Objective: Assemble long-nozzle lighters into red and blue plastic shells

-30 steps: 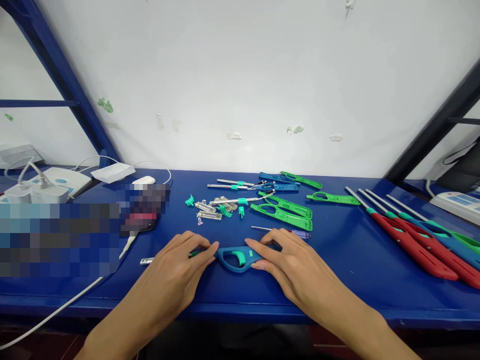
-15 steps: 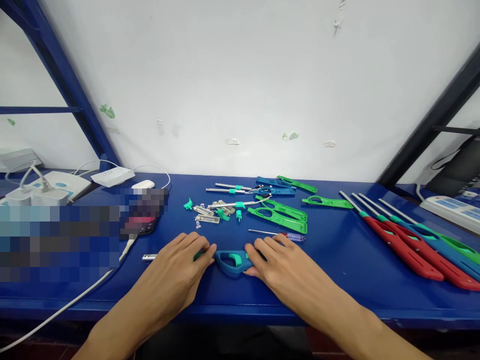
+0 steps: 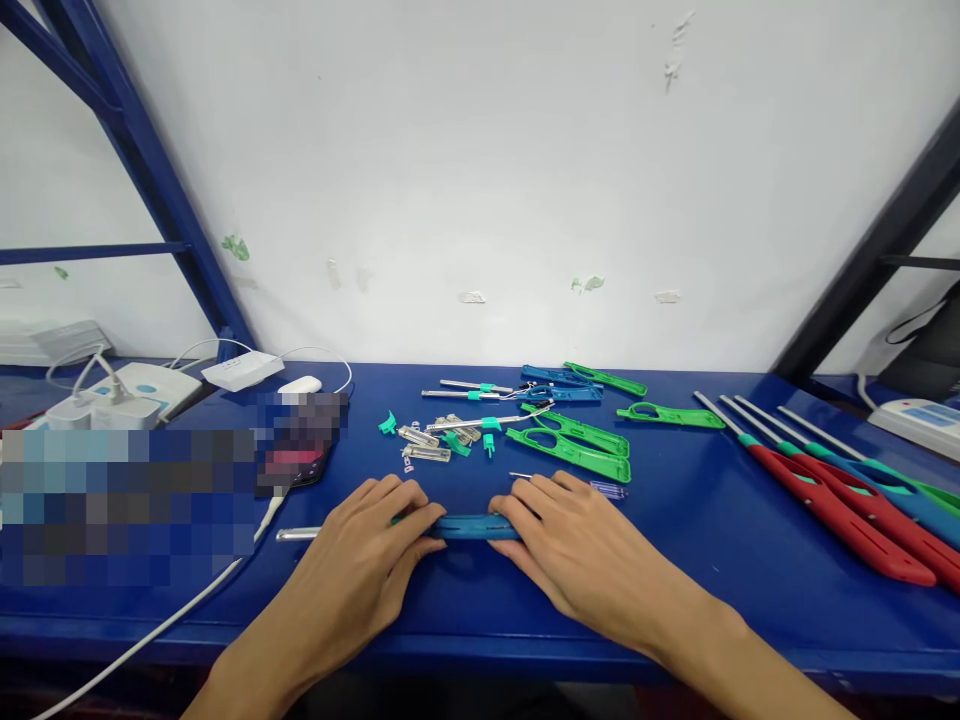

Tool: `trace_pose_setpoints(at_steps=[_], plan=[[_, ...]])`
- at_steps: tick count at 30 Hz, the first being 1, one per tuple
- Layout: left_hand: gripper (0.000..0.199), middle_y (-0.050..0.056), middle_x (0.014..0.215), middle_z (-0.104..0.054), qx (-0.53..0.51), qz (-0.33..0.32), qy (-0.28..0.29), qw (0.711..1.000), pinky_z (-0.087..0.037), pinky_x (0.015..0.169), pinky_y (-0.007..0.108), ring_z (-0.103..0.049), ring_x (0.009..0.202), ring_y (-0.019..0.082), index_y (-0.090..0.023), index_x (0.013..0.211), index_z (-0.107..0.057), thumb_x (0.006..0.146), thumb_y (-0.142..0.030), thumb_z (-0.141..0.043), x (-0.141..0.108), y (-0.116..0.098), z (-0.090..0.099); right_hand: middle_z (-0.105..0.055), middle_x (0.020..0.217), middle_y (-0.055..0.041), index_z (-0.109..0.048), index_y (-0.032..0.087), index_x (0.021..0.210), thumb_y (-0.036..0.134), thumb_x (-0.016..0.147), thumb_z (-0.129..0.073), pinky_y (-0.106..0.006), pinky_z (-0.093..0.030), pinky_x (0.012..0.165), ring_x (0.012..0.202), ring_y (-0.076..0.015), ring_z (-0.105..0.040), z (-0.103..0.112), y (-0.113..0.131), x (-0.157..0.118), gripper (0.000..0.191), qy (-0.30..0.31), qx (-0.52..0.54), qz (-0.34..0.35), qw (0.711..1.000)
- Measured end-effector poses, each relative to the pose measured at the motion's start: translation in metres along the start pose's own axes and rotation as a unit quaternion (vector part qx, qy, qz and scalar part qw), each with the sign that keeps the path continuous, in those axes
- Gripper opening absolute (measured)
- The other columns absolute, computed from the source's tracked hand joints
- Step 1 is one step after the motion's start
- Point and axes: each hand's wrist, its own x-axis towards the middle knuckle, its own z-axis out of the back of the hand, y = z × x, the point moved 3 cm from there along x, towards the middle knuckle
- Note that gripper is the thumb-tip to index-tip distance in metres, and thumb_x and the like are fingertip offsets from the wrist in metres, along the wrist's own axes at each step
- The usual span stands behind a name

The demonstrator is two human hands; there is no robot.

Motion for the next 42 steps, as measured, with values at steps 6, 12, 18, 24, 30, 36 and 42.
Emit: trace_pose_setpoints(at_steps=[6, 12, 18, 24, 30, 36, 42], plan=[[0.02, 0.002, 0.086, -0.064, -0.017, -0.041, -0.046, 0.998, -0.043, 0.072, 0.041, -0.056, 0.075, 0.022, -0.016, 0.096, -0.067, 0.1, -0.003, -0.053, -0.003, 0.0, 0.003, -0.072, 0.082, -0.0025, -0.06, 0.016, 0.123, 0.031, 0.114, -0.04, -0.034, -0.048, 0.068, 0.069, -0.0205, -0.071, 0.002, 0.003, -0.001, 0.027, -0.025, 0.05, 0.005, 0.998], [0.021, 0.001, 0.082, -0.064, -0.013, -0.058, -0.067, 0.996, -0.043, 0.07, 0.041, -0.055, 0.071, 0.021, -0.017, 0.097, -0.067, 0.098, -0.001, -0.053, -0.004, 0.0, 0.003, -0.073, 0.077, -0.0016, -0.063, 0.018, 0.123, 0.03, 0.114, -0.042, -0.03, -0.045, 0.063, 0.064, -0.0176, -0.07, 0.004, 0.002, -0.001, 0.026, -0.037, 0.085, -0.015, 0.996], [0.02, 0.005, 0.09, -0.068, -0.027, -0.045, -0.071, 0.996, -0.049, 0.075, 0.043, -0.062, 0.08, 0.023, -0.015, 0.107, -0.067, 0.102, -0.004, -0.051, -0.003, -0.002, 0.006, -0.073, 0.078, -0.0035, -0.066, 0.016, 0.121, 0.028, 0.113, -0.042, -0.03, -0.047, 0.063, 0.066, -0.0184, -0.07, 0.006, 0.007, -0.001, 0.028, -0.038, 0.068, -0.019, 0.997], [0.028, 0.009, 0.1, -0.072, -0.031, -0.054, -0.087, 0.994, -0.054, 0.087, 0.048, -0.068, 0.092, 0.027, -0.012, 0.126, -0.063, 0.101, -0.003, -0.052, -0.005, -0.004, 0.002, -0.075, 0.083, -0.0067, -0.067, 0.019, 0.108, 0.039, 0.114, -0.04, -0.032, -0.045, 0.062, 0.069, -0.0212, -0.072, 0.006, 0.015, 0.008, 0.034, 0.003, 0.01, -0.034, 0.999], [0.027, 0.01, 0.1, -0.074, -0.016, -0.073, -0.072, 0.995, -0.056, 0.091, 0.052, -0.069, 0.095, 0.029, -0.009, 0.128, -0.063, 0.102, -0.007, -0.057, -0.006, -0.004, 0.0, -0.067, 0.071, -0.0021, -0.065, 0.02, 0.101, 0.031, 0.115, -0.033, -0.032, -0.04, 0.057, 0.061, -0.019, -0.065, 0.009, 0.015, 0.015, 0.037, -0.019, 0.033, -0.025, 0.999], [0.026, 0.008, 0.098, -0.076, -0.006, -0.087, -0.115, 0.99, -0.054, 0.089, 0.051, -0.07, 0.093, 0.027, -0.011, 0.127, -0.065, 0.105, -0.007, -0.051, -0.007, -0.006, 0.004, -0.074, 0.08, -0.0045, -0.068, 0.019, 0.113, 0.031, 0.11, -0.046, -0.03, -0.046, 0.06, 0.066, -0.0186, -0.069, 0.004, 0.014, 0.005, 0.025, -0.031, 0.044, -0.029, 0.998], [0.037, 0.007, 0.103, -0.077, 0.034, -0.075, -0.183, 0.98, -0.049, 0.094, 0.048, -0.069, 0.101, 0.027, -0.014, 0.129, -0.067, 0.1, 0.004, -0.052, -0.012, -0.003, 0.002, -0.077, 0.128, -0.006, -0.06, 0.032, 0.141, 0.054, 0.105, -0.057, -0.04, -0.062, 0.088, 0.113, -0.0282, -0.076, 0.001, 0.005, -0.019, 0.042, 0.014, 0.114, -0.137, 0.984]])
